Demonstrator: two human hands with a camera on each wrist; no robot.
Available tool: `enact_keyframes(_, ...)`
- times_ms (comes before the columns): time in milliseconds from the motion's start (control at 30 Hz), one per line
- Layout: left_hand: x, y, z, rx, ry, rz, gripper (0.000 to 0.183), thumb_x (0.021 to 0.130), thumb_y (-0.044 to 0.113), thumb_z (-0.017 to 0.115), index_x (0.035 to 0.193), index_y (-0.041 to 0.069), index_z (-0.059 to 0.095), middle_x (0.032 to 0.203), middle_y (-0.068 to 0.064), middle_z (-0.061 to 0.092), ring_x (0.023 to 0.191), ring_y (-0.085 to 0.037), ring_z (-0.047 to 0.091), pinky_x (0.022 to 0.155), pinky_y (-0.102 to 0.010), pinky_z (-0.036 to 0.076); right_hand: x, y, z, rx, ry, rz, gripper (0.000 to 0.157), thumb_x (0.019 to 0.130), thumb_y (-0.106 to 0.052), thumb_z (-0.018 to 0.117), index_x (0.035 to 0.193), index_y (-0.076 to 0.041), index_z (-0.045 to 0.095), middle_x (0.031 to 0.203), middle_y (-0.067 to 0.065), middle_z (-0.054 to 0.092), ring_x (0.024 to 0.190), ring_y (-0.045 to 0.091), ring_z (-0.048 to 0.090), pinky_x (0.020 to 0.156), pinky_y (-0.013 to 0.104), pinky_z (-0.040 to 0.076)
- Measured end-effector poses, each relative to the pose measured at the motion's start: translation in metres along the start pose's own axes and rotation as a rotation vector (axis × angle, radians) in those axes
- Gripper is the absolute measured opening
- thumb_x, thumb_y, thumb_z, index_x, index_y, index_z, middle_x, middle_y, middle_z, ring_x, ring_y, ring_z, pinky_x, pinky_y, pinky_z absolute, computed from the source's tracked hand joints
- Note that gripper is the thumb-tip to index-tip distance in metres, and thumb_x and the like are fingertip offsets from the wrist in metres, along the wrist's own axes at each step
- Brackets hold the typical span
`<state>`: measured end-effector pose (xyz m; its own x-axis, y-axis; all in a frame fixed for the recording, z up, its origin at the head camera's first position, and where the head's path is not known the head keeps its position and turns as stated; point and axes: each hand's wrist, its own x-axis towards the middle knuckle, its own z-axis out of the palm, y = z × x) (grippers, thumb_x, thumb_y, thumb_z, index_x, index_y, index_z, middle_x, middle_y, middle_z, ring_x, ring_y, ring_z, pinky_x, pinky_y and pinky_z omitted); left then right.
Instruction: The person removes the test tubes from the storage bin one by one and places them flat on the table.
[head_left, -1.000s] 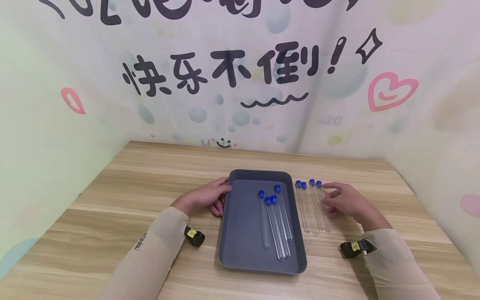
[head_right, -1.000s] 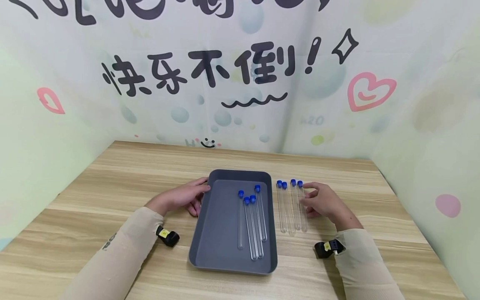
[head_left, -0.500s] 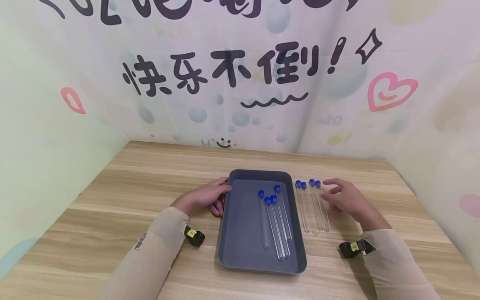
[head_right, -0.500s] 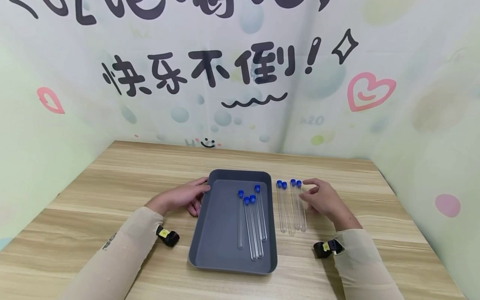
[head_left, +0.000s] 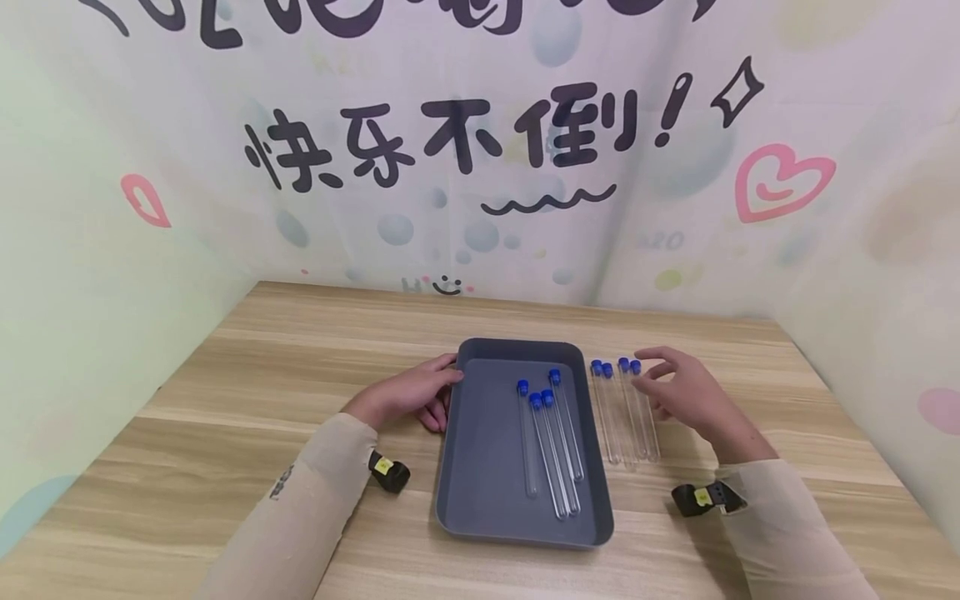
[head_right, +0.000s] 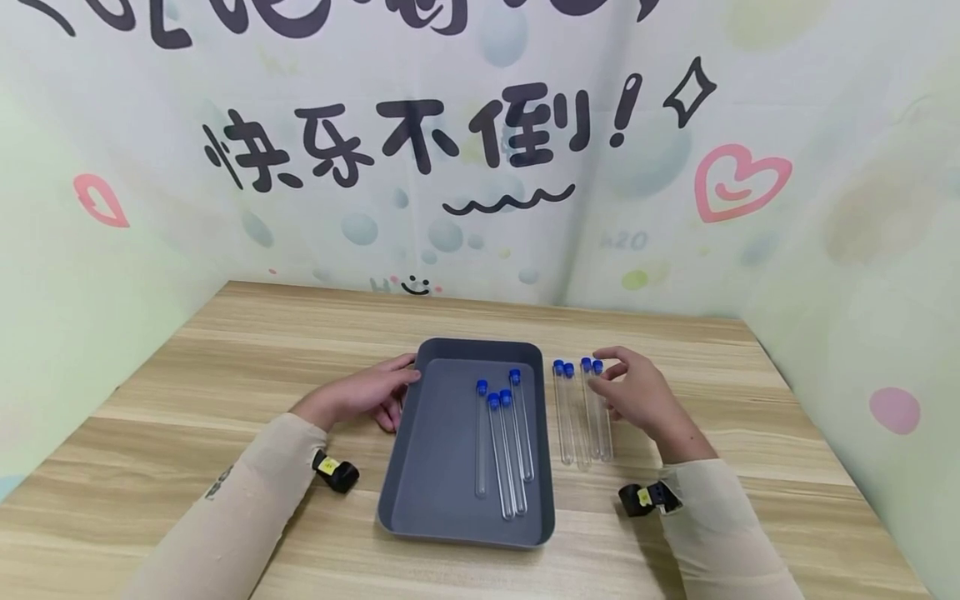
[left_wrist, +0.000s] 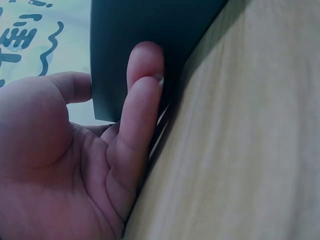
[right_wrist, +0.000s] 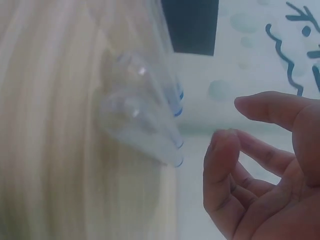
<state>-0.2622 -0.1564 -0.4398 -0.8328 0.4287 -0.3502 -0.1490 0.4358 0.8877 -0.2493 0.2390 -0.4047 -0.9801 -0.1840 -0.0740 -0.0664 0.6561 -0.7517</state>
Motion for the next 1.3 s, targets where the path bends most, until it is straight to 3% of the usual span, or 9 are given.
enact_keyframes(500,-0.001,0.002,0.000,0.009,0.002,0.005,0.055,0.107,0.036,0.037,0.160,0.029,0.021,0.080,-0.015,0.062,0.060,-0.021,0.066,0.055,-0.032,0.059,-0.013,-0.029,0.009,0.056,0.001,-0.108,0.052,0.098,-0.015,0.064,0.145,-0.002,0.046,0.116,0.027,0.060,0.081,0.028,0.068,0.062,0.033,0.062)
enact_keyframes(867,0.000,0.001,-0.001,0.009,-0.002,0.006,0.057,0.107,0.036,0.038,0.160,0.028,0.018,0.080,-0.015,0.062,0.060,-0.020,0.066,0.055,-0.031,0.059,-0.020,-0.044,0.015,0.085,-0.020,-0.134,0.050,0.097,-0.014,0.064,0.144,-0.004,0.047,0.115,0.025,0.059,0.084,0.030,0.070,0.063,0.033,0.062)
enact_keyframes(1300,-0.002,0.004,0.001,0.016,-0.004,0.007,0.054,0.107,0.033,0.036,0.159,0.029,0.021,0.079,-0.014,0.062,0.060,-0.020,0.065,0.055,-0.031,0.058,-0.022,-0.063,0.019,0.105,-0.016,-0.199,0.049,0.094,-0.012,0.067,0.140,-0.004,0.051,0.106,0.021,0.065,0.075,0.030,0.070,0.061,0.037,0.062)
